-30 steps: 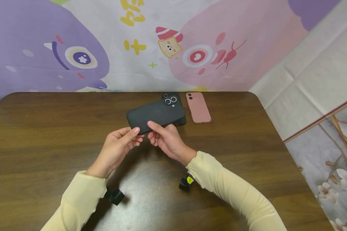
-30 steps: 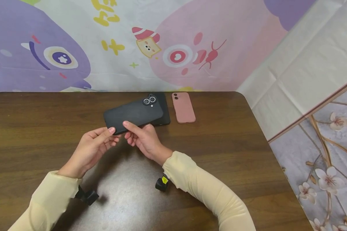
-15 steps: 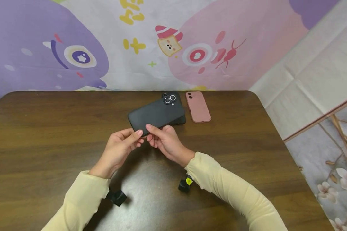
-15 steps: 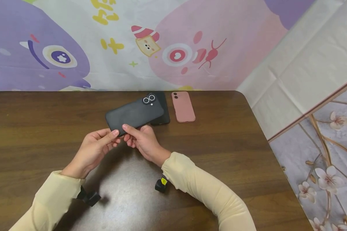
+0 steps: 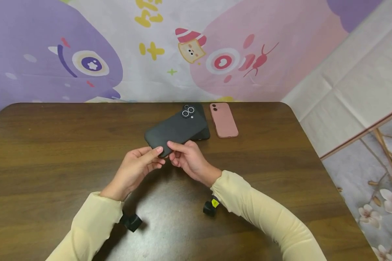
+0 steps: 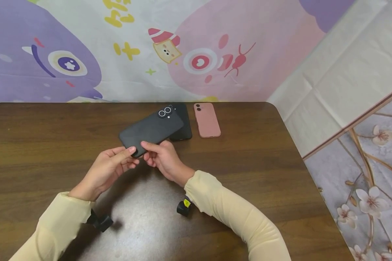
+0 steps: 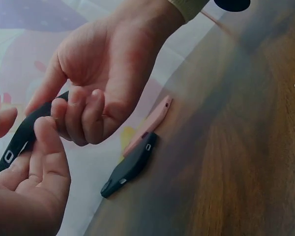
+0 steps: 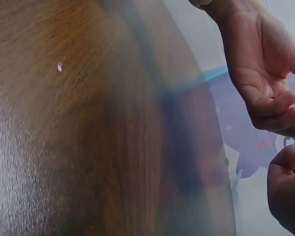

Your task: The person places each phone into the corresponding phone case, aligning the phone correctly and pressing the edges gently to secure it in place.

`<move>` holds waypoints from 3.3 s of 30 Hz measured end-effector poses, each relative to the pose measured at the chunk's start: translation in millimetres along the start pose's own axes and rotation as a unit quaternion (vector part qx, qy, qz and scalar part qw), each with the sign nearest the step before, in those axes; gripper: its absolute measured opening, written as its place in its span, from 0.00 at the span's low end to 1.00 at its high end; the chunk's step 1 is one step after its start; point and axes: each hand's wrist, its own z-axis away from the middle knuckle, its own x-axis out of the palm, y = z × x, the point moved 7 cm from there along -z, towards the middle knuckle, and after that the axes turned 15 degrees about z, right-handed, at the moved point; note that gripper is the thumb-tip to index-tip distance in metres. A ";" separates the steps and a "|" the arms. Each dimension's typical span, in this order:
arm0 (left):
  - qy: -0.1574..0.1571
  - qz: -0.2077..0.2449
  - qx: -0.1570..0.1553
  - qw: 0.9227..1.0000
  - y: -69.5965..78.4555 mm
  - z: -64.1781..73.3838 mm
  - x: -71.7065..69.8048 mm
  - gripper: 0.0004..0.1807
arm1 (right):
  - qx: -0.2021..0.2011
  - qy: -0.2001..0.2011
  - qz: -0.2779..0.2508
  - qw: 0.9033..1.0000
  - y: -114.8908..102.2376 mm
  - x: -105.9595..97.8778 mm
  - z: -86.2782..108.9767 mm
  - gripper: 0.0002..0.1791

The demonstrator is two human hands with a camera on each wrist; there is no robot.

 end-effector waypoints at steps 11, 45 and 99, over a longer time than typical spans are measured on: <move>-0.001 0.027 0.032 0.999 4.4 5.0 2.1 0.10 | -0.034 -0.018 0.024 0.999 -9.3 -4.7 0.9 0.20; -0.018 -0.052 -0.016 0.998 0.1 6.8 -2.2 0.22 | 0.003 0.072 0.039 0.997 -15.3 -26.7 0.1 0.10; 0.072 -0.195 -0.015 0.978 31.2 -32.3 -28.2 0.27 | 0.079 0.096 0.178 0.976 -9.1 -35.5 -42.0 0.18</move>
